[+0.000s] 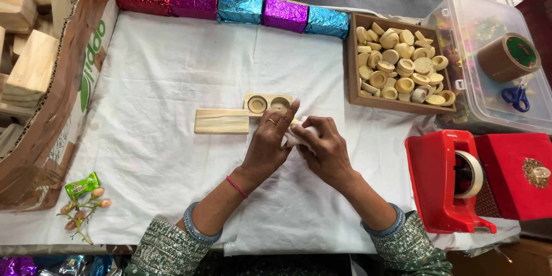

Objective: The person wipes a wooden box and small wooden pieces with a cloth, then places the pieces into the box. Finally, the person wraps the assembled wooden item in a sheet of metallic foil.

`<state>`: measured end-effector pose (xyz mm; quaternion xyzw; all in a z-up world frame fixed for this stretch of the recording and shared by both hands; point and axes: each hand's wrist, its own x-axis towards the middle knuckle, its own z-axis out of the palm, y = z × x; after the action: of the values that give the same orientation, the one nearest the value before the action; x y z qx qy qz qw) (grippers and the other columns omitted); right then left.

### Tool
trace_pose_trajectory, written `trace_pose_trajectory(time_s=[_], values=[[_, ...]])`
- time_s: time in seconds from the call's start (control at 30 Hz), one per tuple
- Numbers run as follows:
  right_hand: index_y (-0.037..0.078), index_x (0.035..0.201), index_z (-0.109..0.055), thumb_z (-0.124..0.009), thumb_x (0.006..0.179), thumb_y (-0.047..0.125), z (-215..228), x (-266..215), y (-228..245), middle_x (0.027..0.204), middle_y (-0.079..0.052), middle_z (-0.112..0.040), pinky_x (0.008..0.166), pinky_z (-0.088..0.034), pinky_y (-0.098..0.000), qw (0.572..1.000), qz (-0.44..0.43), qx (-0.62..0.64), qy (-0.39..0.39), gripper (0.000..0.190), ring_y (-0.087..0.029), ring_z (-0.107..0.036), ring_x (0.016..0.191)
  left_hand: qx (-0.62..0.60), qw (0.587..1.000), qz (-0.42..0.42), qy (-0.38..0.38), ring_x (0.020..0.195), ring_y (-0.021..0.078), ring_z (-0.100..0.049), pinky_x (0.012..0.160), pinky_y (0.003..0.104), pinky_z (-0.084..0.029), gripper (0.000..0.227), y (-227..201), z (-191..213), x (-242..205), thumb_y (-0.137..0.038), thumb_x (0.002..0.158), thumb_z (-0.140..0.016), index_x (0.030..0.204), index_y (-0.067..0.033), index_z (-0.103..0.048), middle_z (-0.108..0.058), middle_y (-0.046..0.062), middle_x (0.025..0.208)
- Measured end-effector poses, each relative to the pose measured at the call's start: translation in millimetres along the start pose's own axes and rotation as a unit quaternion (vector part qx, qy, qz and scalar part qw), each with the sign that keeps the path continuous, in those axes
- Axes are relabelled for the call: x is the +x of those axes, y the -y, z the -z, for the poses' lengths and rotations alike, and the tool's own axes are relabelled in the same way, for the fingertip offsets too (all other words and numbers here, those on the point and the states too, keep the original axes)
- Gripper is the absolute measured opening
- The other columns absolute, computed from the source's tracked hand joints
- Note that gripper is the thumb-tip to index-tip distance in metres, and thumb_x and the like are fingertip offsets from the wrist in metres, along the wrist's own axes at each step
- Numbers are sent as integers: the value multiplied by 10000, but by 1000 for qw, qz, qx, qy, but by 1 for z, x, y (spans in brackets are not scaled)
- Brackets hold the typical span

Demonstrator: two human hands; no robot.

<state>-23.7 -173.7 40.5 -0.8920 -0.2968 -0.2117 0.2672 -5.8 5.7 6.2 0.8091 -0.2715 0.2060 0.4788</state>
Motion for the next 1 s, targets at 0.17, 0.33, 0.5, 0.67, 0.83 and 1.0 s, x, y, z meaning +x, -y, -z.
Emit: trace_pose_trajectory(time_s=[0.17,0.33,0.5,0.67,0.83,1.0], values=[[132,1152,-694,-769,824,102,-2,-8,-20,1119,-107,-630,721,-598,-369,1000,3,-14,24,338,-270,-652,990,11,1000,5,7,1131,272,-605,1014,410,-538,1007,4,-2,-2,40,789,-798,1641,-197,-317,-639,90,1151],[73,1132,-687,-725,875,92,1,-10,-39,1135,-115,-668,796,-599,-332,992,-103,69,1,261,-222,-706,1000,-39,999,14,2,1165,258,-618,1032,385,-547,955,-1,7,5,11,821,-808,1626,-195,-337,-652,95,1210],[36,1306,-634,-661,984,205,-7,-8,-37,1148,-78,-717,897,-588,-286,840,-283,461,35,364,-139,-695,1044,-125,990,43,45,1180,249,-645,1044,366,-548,886,2,5,4,-47,799,-854,1571,-205,-450,-696,89,1245],[-8,1263,-659,-700,982,188,-15,-13,-36,1076,-74,-715,812,-576,-277,784,-326,528,-16,345,-127,-682,954,-127,990,52,26,1124,228,-638,976,364,-551,792,-9,7,10,-72,821,-814,1534,-140,-476,-683,104,1262],[-2,1253,-660,-708,996,201,-22,-17,-30,1061,-44,-707,808,-563,-250,789,-301,530,-75,331,-96,-665,946,-175,967,181,42,935,142,-687,752,292,-596,410,8,-4,3,-182,901,-797,1267,-82,-644,-693,59,1079],[13,1220,-680,-687,1030,212,-29,-25,-36,1035,-65,-734,795,-583,-251,869,-267,414,-48,276,-91,-690,919,-190,963,191,11,871,142,-730,680,284,-603,219,0,0,6,-187,961,-732,1122,-39,-710,-739,57,972]])
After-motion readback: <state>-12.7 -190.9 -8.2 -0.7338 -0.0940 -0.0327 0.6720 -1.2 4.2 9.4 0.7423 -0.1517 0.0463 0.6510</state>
